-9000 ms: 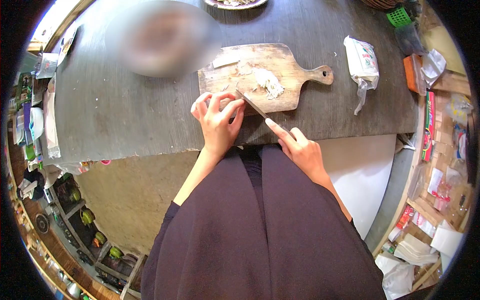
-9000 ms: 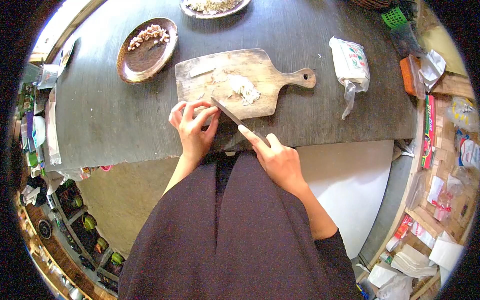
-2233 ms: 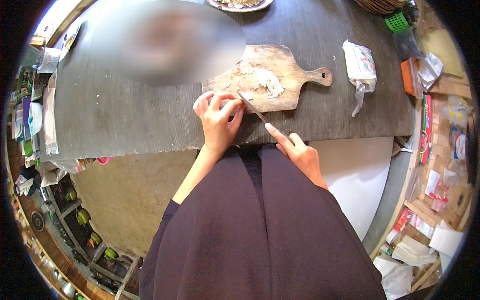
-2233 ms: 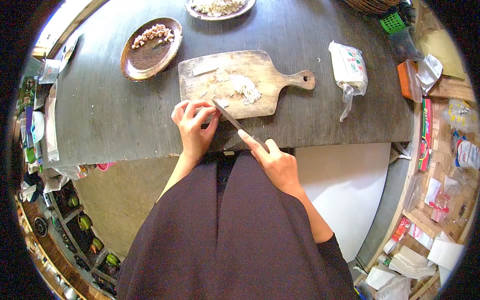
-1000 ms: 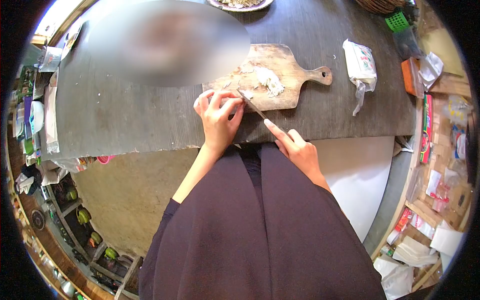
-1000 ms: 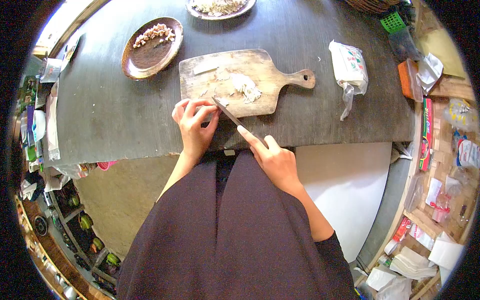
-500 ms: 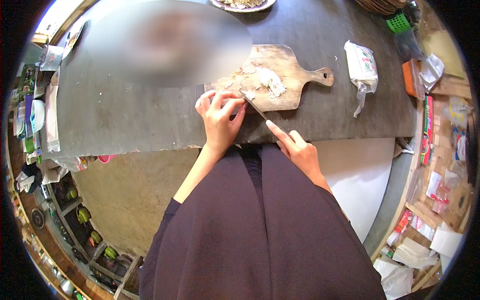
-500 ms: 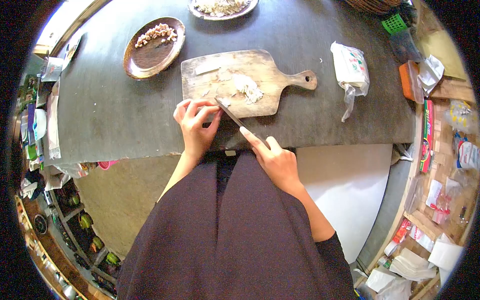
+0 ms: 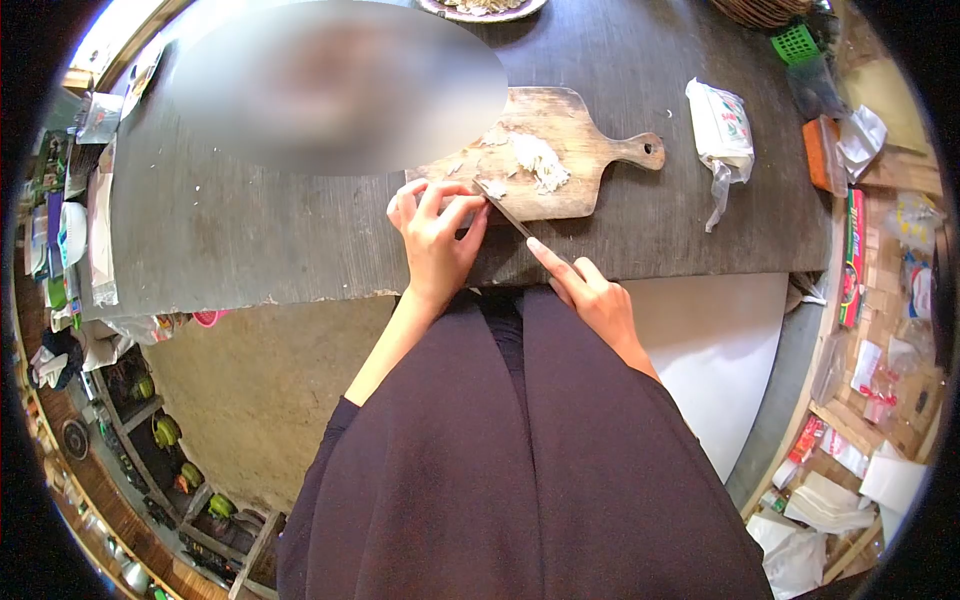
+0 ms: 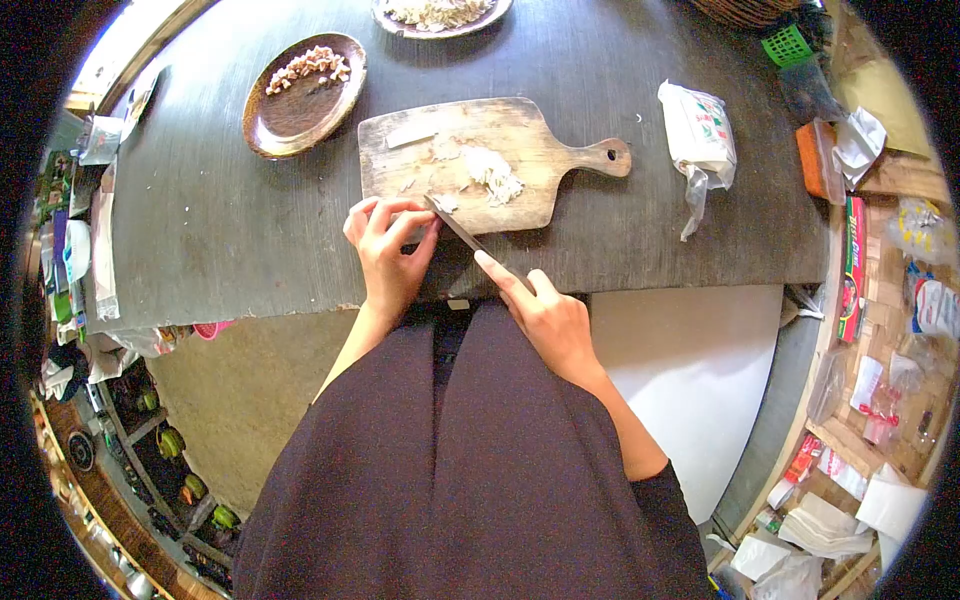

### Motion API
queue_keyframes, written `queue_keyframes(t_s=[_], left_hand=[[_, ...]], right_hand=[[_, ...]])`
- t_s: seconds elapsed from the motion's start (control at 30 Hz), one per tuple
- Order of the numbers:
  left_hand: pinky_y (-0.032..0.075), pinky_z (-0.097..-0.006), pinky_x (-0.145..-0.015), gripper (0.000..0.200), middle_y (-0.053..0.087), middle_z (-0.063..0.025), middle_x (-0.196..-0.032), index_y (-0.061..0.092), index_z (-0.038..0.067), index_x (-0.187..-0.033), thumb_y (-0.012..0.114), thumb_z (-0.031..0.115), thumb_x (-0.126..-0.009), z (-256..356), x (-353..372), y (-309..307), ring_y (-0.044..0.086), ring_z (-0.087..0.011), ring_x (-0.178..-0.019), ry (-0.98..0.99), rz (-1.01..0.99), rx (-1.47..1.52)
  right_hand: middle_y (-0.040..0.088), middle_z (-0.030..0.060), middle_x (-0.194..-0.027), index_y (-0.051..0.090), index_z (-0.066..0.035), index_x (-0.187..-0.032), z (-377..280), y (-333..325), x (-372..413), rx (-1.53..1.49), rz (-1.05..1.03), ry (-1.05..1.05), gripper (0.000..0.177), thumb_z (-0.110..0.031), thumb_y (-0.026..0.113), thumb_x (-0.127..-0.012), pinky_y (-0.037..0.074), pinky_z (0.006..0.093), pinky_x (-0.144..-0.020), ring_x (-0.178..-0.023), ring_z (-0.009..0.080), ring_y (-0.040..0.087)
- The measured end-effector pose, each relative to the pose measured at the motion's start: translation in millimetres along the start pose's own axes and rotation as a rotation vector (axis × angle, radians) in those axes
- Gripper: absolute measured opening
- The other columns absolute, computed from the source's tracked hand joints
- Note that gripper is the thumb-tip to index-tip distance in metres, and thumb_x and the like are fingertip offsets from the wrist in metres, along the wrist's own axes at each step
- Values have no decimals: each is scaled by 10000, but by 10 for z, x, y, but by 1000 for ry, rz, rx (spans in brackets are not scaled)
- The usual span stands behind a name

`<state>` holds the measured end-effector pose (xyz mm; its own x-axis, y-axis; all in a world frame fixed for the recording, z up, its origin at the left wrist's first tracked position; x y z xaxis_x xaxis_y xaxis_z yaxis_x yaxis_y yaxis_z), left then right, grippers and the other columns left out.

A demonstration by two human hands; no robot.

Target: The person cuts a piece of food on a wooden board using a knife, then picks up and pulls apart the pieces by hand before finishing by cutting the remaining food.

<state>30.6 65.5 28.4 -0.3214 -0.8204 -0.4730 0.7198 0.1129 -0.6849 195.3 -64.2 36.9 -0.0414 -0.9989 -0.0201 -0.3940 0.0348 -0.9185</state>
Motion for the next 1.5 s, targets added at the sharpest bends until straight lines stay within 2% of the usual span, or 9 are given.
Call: queue_keyframes(t_s=[0.07,0.13,0.17,0.23,0.73,0.83,1.17,1.27,1.5], left_hand=[[330,-465,-1022,168,678,44,-1043,743,183,-902,831,156,-761,-7,-11,-8,522,-295,-1151,1,6,-5],[330,-465,-1024,173,677,44,-1040,745,184,-903,835,156,-757,-4,0,-3,523,-296,-1153,0,-5,1],[330,-465,-1024,173,677,44,-1040,745,184,-903,835,156,-757,-1,0,-2,523,-296,-1153,-1,-5,2],[329,-466,-1025,174,677,43,-1039,746,183,-903,838,157,-758,3,-6,-8,524,-297,-1151,-3,12,4],[365,-454,-991,176,697,20,-1026,759,161,-888,853,130,-741,20,-15,-31,549,-294,-1103,14,18,-3],[333,-460,-1022,145,686,42,-1017,751,174,-888,834,162,-770,-10,-1,-8,530,-298,-1141,-3,21,20],[337,-460,-1020,149,683,41,-1010,743,173,-874,837,159,-759,7,-12,-20,532,-299,-1138,4,16,3],[356,-456,-1007,187,694,25,-1023,749,154,-887,850,114,-734,16,-10,-30,543,-296,-1119,15,22,-7],[361,-452,-1001,183,696,34,-1029,746,153,-883,847,115,-736,14,-7,-24,549,-289,-1113,12,19,-5]], right_hand=[[510,75,-773,482,-436,-1509,-20,-17,-3,-1,1,-6,609,-239,670,-963,545,403,-484,-516,266,608],[524,84,-823,498,-404,-1506,11,-1,51,-56,-87,79,665,-118,676,-933,575,455,-617,-639,303,660],[524,84,-823,498,-404,-1506,28,8,58,-55,-88,80,665,-118,676,-933,575,455,-617,-639,303,660],[518,76,-785,478,-446,-1509,19,-28,69,-42,7,9,626,-248,682,-951,553,411,-500,-528,272,616],[500,71,-764,467,-445,-1517,-15,16,15,17,-1,5,601,-262,654,-975,545,407,-484,-513,259,613],[501,66,-764,472,-445,-1514,-34,-38,50,7,13,13,602,-262,658,-971,546,402,-487,-518,255,615],[497,58,-771,482,-449,-1508,-21,-74,76,8,-1,4,606,-262,668,-962,543,397,-491,-528,249,611],[492,63,-768,481,-447,-1510,-20,-69,71,6,-5,1,605,-263,665,-964,541,397,-490,-527,253,608],[523,75,-784,484,-440,-1507,-21,-17,-4,18,10,-6,590,-268,657,-970,538,397,-480,-520,258,612]])
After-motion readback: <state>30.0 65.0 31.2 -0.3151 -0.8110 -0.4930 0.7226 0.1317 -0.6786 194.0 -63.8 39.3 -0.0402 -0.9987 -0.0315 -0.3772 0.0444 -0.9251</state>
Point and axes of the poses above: each hand's wrist, its own x-axis away from the middle knuckle, its own y-axis out of the palm, z = x × y, the point moved 7 cm from there along -x, towards the middle knuckle
